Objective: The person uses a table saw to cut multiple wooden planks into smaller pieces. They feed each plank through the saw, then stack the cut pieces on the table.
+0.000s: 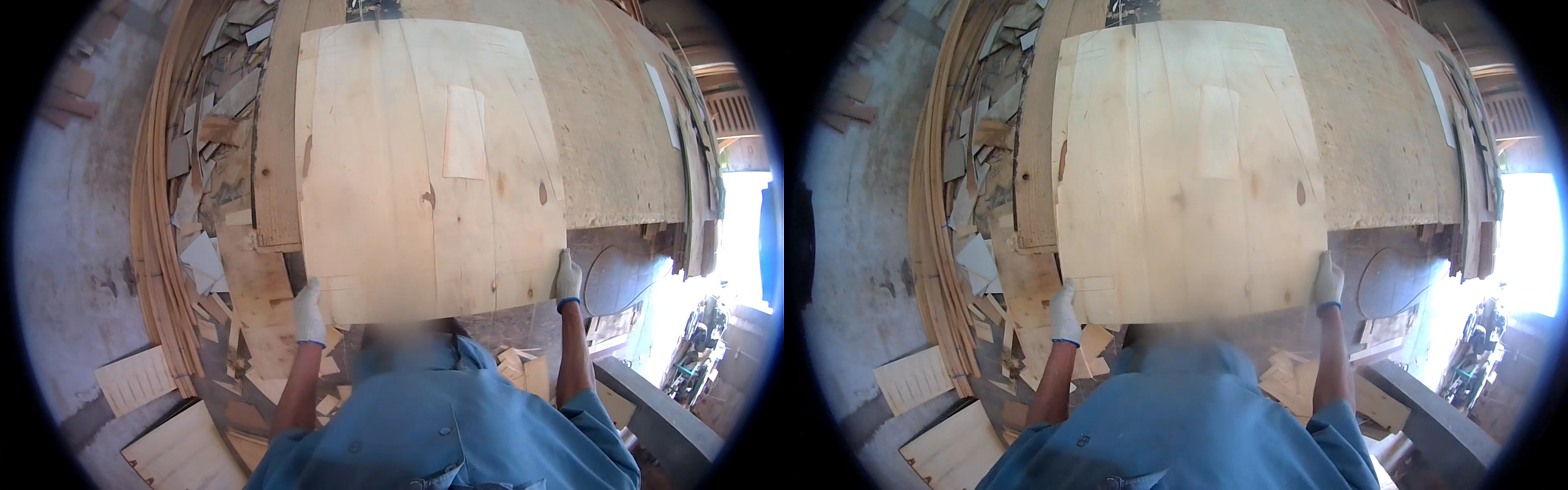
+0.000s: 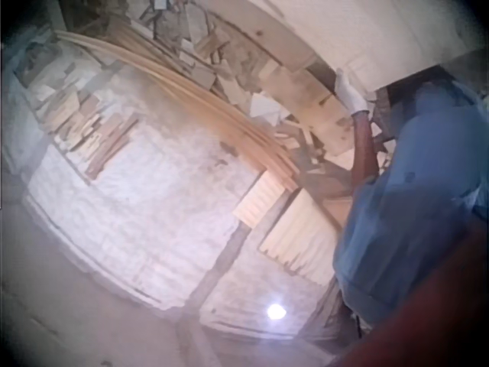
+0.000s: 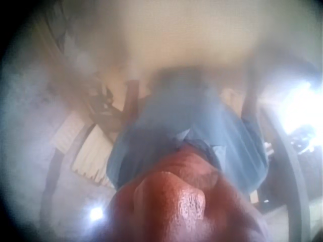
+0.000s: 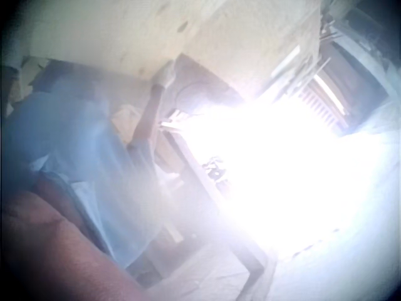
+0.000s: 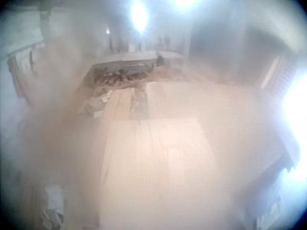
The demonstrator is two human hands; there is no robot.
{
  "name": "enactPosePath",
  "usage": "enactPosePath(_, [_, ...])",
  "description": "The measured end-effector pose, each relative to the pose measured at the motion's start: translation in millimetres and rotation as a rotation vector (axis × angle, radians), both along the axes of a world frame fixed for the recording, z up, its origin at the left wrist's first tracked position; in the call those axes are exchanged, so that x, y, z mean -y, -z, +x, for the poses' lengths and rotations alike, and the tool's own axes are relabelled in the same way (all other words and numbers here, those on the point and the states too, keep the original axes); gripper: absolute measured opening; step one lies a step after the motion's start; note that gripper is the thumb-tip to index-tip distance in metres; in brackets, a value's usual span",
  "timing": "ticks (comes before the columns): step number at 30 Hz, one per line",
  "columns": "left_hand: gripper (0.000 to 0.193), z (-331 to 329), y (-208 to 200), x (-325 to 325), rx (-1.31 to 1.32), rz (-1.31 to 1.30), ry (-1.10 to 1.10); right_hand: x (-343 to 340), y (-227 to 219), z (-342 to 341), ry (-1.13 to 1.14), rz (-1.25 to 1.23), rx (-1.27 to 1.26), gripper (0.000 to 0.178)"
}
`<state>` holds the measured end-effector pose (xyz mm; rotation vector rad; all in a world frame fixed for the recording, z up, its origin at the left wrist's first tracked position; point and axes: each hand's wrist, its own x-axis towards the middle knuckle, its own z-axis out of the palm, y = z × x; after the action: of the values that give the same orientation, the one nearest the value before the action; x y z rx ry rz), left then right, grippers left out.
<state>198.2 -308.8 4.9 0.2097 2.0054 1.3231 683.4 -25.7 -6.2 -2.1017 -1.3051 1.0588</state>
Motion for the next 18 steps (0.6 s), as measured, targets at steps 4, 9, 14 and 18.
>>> enactPosePath(4, [0.047, 16.4, -30.3, -4.0, 0.102, -0.029, -0.002, 0.2, -21.1, -10.1, -0.003, -0.023, 0.046, 0.055])
enactPosePath(9, [0.048, 45.6, -6.6, 36.5, 0.098, -0.067, -0.023, 18.5, -14.6, 27.5, 0.008, -0.037, 0.097, 0.055])
enactPosePath(14, [0.045, 43.2, 1.8, 40.7, 0.124, -0.169, 0.007, 9.4, -6.9, 35.4, -0.019, -0.043, 0.136, 0.056])
enactPosePath(18, [0.042, 24.7, 24.1, 22.0, 0.006, -0.214, 0.046, -13.7, -15.3, 8.1, -0.004, -0.058, 0.036, 0.057])
